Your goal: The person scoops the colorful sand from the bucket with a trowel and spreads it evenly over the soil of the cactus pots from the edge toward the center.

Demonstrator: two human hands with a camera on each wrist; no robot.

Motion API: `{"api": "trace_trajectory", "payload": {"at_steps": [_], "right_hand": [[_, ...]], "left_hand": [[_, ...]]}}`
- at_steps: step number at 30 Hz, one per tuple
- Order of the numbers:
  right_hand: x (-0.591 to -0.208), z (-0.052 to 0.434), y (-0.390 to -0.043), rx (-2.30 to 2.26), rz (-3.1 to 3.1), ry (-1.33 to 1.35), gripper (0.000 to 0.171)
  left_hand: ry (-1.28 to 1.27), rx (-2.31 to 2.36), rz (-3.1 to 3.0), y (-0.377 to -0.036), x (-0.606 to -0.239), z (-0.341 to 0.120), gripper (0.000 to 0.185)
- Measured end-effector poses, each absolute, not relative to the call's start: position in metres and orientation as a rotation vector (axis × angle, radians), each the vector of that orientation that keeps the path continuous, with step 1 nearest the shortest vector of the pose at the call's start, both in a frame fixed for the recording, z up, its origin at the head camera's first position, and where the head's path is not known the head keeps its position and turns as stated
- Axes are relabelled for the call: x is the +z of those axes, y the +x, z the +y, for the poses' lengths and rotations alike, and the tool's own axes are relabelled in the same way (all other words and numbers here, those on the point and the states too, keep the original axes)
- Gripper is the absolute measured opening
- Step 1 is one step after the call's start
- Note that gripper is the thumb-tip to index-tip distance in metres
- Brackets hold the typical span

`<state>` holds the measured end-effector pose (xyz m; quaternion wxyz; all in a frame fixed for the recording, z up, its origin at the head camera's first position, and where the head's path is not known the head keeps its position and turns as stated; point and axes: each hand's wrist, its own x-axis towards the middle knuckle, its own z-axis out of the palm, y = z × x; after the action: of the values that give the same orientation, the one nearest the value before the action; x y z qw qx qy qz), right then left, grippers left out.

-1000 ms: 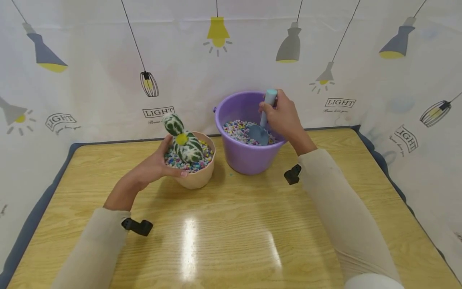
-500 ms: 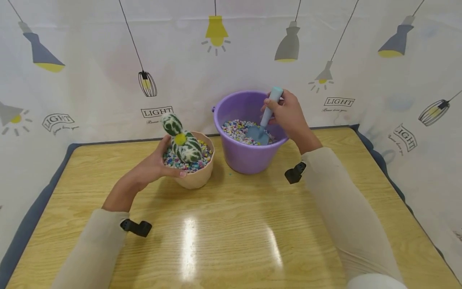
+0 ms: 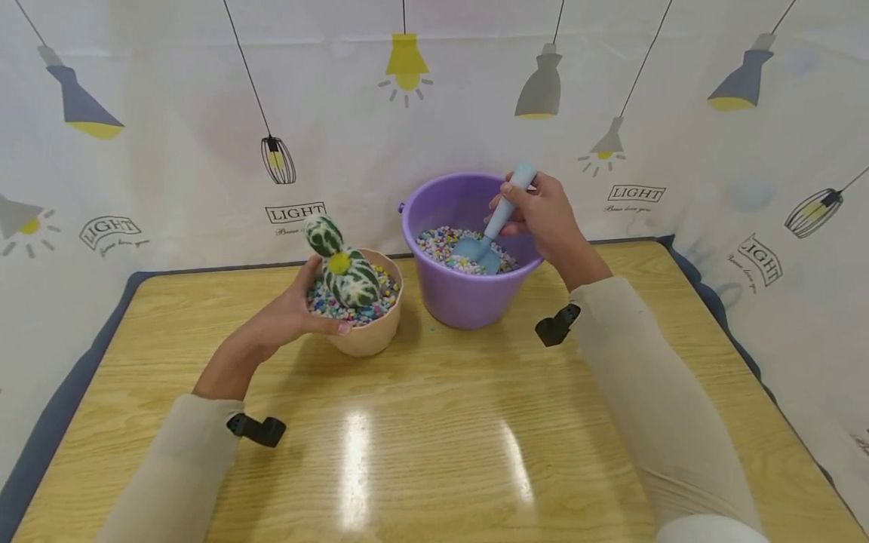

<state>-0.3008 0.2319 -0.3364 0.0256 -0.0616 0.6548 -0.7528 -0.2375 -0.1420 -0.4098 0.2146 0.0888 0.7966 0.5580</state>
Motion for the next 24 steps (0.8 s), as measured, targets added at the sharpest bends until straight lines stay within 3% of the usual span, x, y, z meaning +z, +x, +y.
{"api": "trace_trajectory", "payload": {"at_steps": [24], "right_hand": [[-0.3295,0.2323,-0.3011,-2.535,1.849,0.113,0.020]], "left_hand": [[0.240,1.558,2.199,-0.2356,-0.4081,-0.1418,0.126]]}}
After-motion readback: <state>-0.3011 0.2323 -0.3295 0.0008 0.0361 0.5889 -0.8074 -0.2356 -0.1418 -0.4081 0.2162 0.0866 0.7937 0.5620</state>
